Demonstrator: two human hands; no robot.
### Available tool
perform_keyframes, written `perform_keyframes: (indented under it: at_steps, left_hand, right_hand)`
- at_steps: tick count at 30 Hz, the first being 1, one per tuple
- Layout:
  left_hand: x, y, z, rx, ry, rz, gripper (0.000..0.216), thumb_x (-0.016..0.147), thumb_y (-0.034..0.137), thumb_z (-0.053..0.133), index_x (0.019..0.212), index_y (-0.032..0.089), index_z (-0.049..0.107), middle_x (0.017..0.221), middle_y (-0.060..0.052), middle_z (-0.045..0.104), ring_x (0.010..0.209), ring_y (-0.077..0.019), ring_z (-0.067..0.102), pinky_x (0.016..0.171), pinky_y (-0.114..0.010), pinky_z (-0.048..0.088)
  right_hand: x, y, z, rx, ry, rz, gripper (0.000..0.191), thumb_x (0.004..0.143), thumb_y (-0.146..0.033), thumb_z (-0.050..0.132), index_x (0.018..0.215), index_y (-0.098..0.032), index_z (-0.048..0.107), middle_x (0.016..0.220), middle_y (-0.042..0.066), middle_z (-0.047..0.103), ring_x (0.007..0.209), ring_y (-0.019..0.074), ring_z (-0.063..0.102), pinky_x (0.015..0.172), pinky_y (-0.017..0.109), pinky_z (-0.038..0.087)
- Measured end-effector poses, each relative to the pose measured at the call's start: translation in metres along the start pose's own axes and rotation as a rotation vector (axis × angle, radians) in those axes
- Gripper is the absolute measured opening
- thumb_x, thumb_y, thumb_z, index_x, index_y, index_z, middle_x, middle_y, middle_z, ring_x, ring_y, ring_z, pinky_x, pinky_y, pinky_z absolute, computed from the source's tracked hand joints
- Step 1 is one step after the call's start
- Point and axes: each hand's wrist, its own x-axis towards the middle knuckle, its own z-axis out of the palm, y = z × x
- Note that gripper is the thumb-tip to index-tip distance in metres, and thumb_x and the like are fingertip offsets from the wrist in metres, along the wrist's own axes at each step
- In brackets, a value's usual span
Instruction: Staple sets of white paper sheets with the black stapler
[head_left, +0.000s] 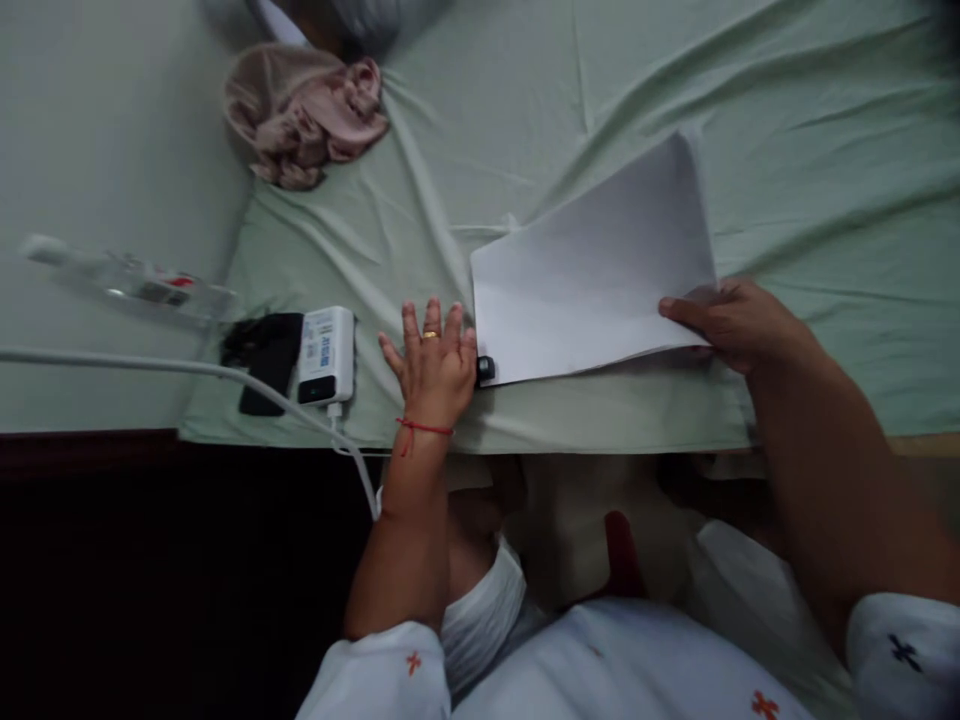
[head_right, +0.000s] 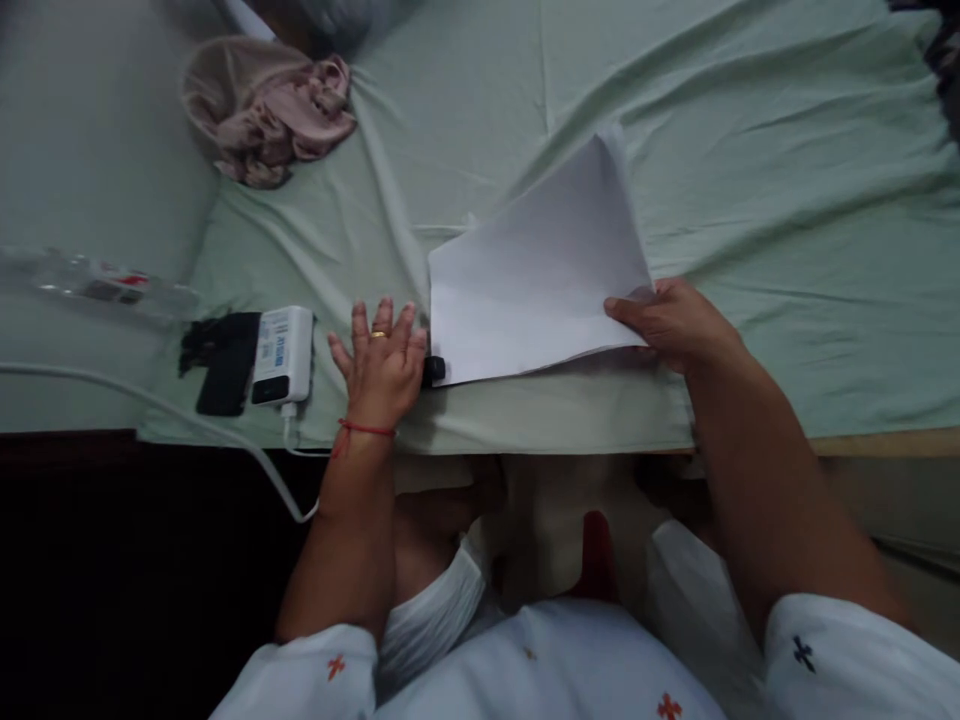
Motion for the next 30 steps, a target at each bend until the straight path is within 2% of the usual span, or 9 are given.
perform_keyframes:
  at_steps: [4,11,15,18,21,23,26,28,30]
  left_hand:
    - [0.002,-0.003,-0.001,-0.013,0.048,0.004,0.05,0.108,0.038,0.055,0.155,0.024,0.066,0.175,-0.017,0.049,0.172,-0.0414,0.025,0.134,-0.079,0.002]
    - [0.015,-0.028,-0.006,-0.106,0.183,-0.024,0.049,0.103,0.045,0.066,0.147,0.024,0.069,0.168,-0.018,0.058,0.172,-0.0381,0.026,0.138,-0.07,0.0]
    - [0.029,-0.038,-0.005,-0.195,0.273,-0.132,0.041,0.103,0.04,0.068,0.139,0.022,0.07,0.165,-0.023,0.058,0.171,-0.0409,0.026,0.138,-0.072,0.004]
    - [0.03,-0.033,-0.003,-0.282,0.414,-0.162,0.035,0.104,0.036,0.064,0.134,0.019,0.071,0.163,-0.025,0.056,0.171,-0.0417,0.028,0.139,-0.07,0.012]
    - [0.015,-0.008,-0.004,-0.33,0.522,-0.051,0.035,0.108,0.032,0.053,0.134,0.017,0.071,0.161,-0.023,0.059,0.168,-0.0362,0.035,0.14,-0.062,0.02]
    - [-0.002,0.018,-0.003,-0.32,0.445,0.09,0.036,0.108,0.03,0.051,0.136,0.018,0.071,0.163,-0.018,0.06,0.168,-0.0324,0.037,0.14,-0.059,0.023]
    - [-0.027,0.056,0.004,-0.233,0.185,0.287,0.043,0.109,0.035,0.053,0.147,0.021,0.069,0.173,-0.015,0.053,0.171,-0.0321,0.031,0.141,-0.061,0.019]
    - [-0.038,0.071,0.012,-0.16,0.036,0.329,0.049,0.111,0.038,0.05,0.156,0.026,0.065,0.179,-0.01,0.044,0.173,-0.0326,0.024,0.141,-0.065,0.01]
    - [-0.045,0.077,0.02,-0.094,-0.067,0.285,0.05,0.113,0.04,0.044,0.159,0.031,0.063,0.182,-0.005,0.039,0.174,-0.0342,0.02,0.139,-0.066,0.007]
  right_hand:
    - [-0.003,-0.003,0.005,0.038,0.029,-0.046,0.023,0.094,-0.007,0.074,0.072,-0.014,0.073,0.07,0.003,0.067,0.065,0.0098,0.053,0.056,0.019,0.041]
    - [0.001,0.004,-0.006,0.052,0.045,-0.112,0.03,0.091,-0.009,0.076,0.063,-0.015,0.068,0.063,-0.001,0.059,0.062,0.0087,0.047,0.058,0.021,0.035]
    - [-0.002,-0.001,-0.014,0.063,0.104,-0.139,0.037,0.091,-0.006,0.074,0.058,-0.015,0.06,0.061,-0.002,0.054,0.061,0.0075,0.044,0.058,0.021,0.036]
    - [-0.008,-0.01,-0.017,0.085,0.186,-0.134,0.04,0.091,-0.003,0.074,0.057,-0.015,0.056,0.061,-0.002,0.052,0.06,0.0066,0.045,0.057,0.021,0.036]
    - [-0.01,-0.015,-0.024,0.08,0.26,-0.107,0.04,0.09,-0.003,0.075,0.058,-0.015,0.055,0.063,-0.002,0.051,0.06,0.0065,0.045,0.054,0.022,0.033]
    - [-0.009,-0.014,-0.032,0.049,0.313,-0.099,0.04,0.09,-0.008,0.079,0.059,-0.016,0.054,0.063,-0.003,0.047,0.059,0.0063,0.041,0.051,0.023,0.029]
    - [-0.007,-0.011,-0.047,0.028,0.402,-0.093,0.037,0.089,-0.015,0.082,0.065,-0.018,0.054,0.061,-0.004,0.043,0.056,0.0067,0.036,0.048,0.024,0.024]
    - [-0.006,-0.011,-0.053,0.003,0.438,-0.066,0.037,0.089,-0.019,0.083,0.066,-0.02,0.054,0.057,-0.005,0.038,0.053,0.0071,0.033,0.046,0.025,0.02]
    - [-0.008,-0.013,-0.055,-0.011,0.465,-0.04,0.038,0.09,-0.02,0.082,0.065,-0.021,0.053,0.055,-0.005,0.037,0.049,0.0074,0.031,0.044,0.027,0.017]
